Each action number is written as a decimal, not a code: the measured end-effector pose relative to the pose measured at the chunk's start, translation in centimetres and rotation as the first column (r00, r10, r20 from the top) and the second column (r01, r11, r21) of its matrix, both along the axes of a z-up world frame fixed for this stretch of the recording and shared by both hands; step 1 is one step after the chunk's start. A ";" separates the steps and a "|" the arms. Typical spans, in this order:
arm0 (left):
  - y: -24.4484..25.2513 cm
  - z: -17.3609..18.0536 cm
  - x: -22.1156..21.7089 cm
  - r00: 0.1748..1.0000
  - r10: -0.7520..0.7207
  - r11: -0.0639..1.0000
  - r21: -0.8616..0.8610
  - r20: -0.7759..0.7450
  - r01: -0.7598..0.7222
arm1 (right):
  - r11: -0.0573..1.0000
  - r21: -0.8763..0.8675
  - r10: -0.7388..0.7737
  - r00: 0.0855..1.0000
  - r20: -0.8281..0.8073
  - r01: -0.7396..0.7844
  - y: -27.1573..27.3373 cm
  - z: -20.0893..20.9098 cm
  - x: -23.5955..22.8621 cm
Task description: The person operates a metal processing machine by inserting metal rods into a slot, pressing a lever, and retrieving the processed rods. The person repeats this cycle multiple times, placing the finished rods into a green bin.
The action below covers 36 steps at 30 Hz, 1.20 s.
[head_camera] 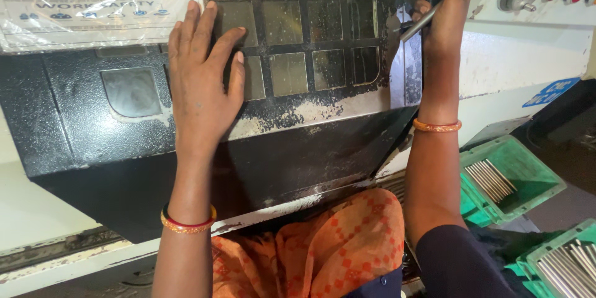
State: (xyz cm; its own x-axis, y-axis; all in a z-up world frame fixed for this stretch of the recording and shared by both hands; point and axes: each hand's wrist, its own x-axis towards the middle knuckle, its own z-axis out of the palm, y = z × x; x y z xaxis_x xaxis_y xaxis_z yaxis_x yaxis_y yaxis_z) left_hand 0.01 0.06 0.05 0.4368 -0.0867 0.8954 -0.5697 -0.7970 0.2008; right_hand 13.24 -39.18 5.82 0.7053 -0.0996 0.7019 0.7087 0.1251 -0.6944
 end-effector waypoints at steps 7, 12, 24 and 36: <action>-0.1 0.0 0.0 1.000 0.008 1.000 -0.009 0.000 -0.008 | 0.994 -0.075 -0.080 0.995 0.057 0.085 -0.3 -0.1 0.3; -0.1 -0.1 0.2 1.000 0.009 1.000 -0.020 -0.001 -0.009 | 0.993 -0.060 -0.095 0.995 0.042 0.098 -0.4 -0.2 0.5; -0.1 -0.2 0.2 1.000 0.012 1.000 -0.014 0.001 -0.012 | 0.993 -0.078 -0.083 0.995 0.060 0.088 -0.1 0.0 0.3; 0.0 -0.2 0.2 1.000 -0.002 1.000 -0.020 0.007 0.002 | 0.991 -0.091 -0.097 0.995 0.040 0.100 -0.7 -0.1 0.9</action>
State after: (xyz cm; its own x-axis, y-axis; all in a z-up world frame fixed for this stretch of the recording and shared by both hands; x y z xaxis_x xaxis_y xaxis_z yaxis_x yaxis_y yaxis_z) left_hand 0.24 0.05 -0.19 0.4300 -0.0697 0.9001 -0.5728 -0.7917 0.2123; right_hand 14.10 -39.84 5.71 0.6700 -0.1007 0.7355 0.7386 -0.0100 -0.6741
